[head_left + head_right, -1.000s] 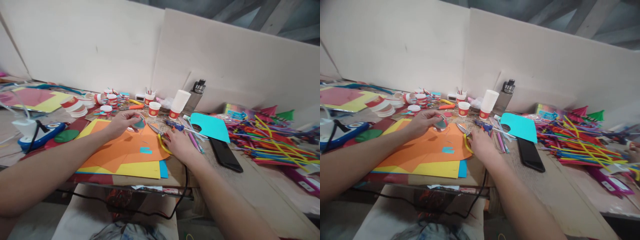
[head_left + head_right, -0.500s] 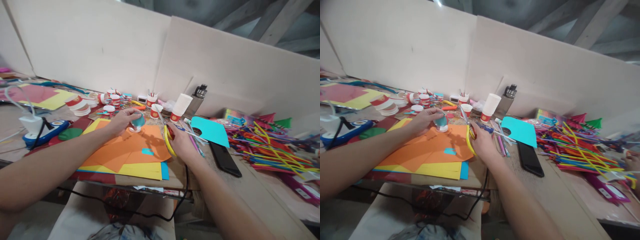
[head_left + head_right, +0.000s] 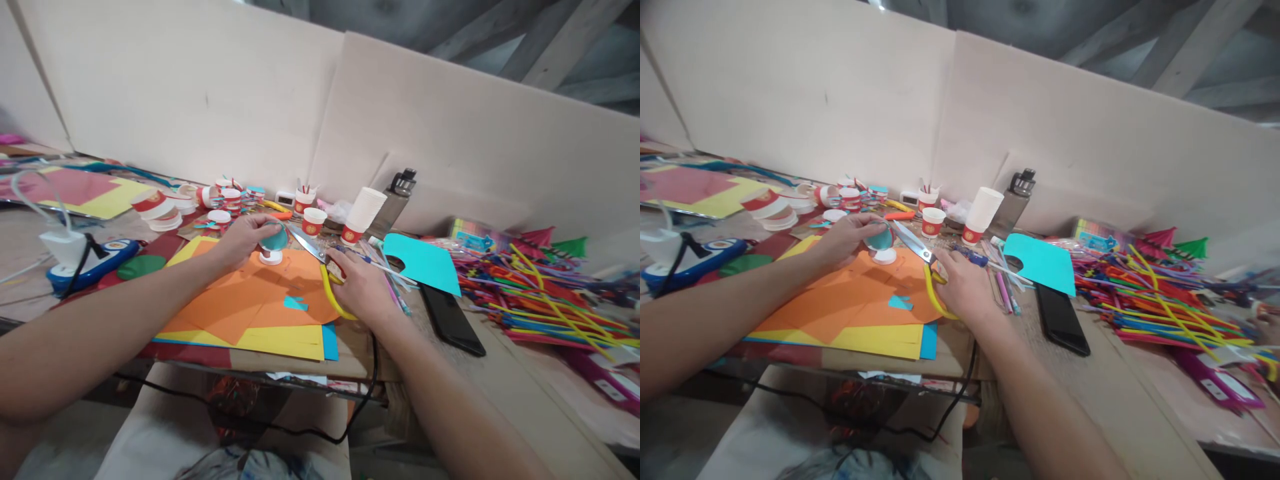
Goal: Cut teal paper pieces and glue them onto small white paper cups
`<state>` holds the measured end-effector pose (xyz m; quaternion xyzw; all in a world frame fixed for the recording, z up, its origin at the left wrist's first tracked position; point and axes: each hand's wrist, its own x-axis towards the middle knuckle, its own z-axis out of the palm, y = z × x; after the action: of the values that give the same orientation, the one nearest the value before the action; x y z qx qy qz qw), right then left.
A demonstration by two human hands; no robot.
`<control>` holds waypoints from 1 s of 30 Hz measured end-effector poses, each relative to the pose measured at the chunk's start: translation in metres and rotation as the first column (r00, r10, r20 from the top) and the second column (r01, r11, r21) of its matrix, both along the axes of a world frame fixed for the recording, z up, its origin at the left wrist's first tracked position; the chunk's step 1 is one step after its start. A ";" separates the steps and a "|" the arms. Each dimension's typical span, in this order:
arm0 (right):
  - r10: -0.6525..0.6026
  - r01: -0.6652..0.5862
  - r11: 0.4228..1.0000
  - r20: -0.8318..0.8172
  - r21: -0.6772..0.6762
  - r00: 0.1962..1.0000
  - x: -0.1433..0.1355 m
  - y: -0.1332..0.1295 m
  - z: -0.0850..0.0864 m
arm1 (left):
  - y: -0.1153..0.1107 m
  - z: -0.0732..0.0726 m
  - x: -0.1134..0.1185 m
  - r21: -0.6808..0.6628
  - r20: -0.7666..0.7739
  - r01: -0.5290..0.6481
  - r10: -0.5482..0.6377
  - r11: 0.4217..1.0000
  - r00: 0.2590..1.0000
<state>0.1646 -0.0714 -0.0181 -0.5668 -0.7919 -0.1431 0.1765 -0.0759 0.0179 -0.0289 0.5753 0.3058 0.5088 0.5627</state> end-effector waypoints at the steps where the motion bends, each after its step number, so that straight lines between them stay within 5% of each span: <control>1: 0.001 -0.001 1.000 0.013 0.004 1.000 0.000 0.000 0.000 | 0.000 0.000 0.000 0.001 0.005 -0.001 0.001 1.000 1.000; 30: -0.075 0.092 0.992 0.180 -0.089 0.981 -0.007 -0.005 0.008 | -0.005 0.007 0.002 -0.061 -0.111 -0.009 0.002 0.998 0.994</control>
<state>0.1571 -0.0766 -0.0096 -0.5926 -0.7859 -0.1617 0.0718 -0.0744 0.0124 -0.0223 0.5843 0.3534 0.4681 0.5609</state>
